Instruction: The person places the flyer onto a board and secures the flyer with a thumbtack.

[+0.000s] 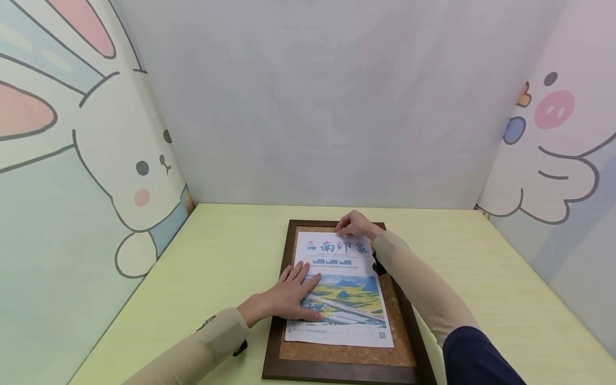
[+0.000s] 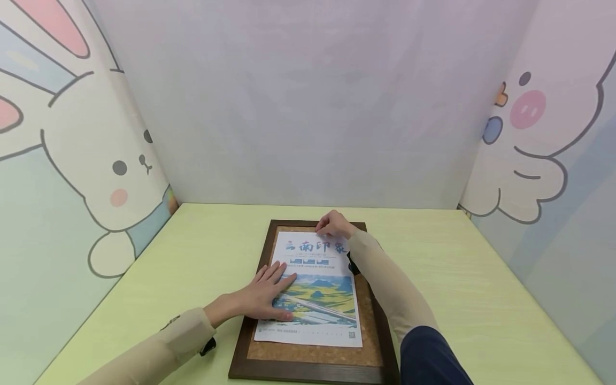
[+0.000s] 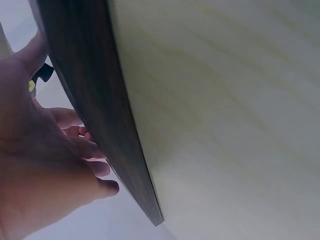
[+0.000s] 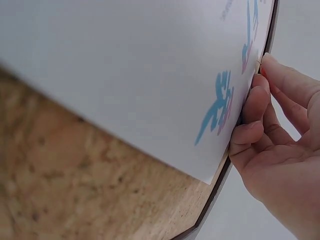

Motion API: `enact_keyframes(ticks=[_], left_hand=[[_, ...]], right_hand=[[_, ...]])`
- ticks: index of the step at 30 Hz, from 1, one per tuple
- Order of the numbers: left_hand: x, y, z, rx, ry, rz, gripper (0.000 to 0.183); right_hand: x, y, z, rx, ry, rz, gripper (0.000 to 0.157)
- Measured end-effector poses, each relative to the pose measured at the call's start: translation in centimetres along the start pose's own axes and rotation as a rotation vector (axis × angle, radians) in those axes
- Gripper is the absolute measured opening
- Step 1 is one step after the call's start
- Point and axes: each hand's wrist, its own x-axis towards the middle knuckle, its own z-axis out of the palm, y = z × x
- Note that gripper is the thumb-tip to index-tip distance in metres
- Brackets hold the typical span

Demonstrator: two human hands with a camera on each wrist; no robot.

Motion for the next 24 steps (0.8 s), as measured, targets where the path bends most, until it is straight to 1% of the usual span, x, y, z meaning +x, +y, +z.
enact_keyframes(ticks=[6, 14, 24], left_hand=[[0.04, 0.02, 0.16, 0.011, 0.004, -0.003, 0.093], [-0.02, 0.02, 0.14, 0.004, 0.000, 0.001, 0.093], [-0.04, 0.07, 0.06, 0.003, -0.003, -0.006, 0.093]], right_hand=[[-0.19, 0.01, 0.21, -0.016, 0.009, -0.013, 0.007], [-0.30, 0.00, 0.38, -0.007, 0.024, -0.015, 0.006], [-0.14, 0.10, 0.49, 0.017, 0.007, -0.033, 0.005]])
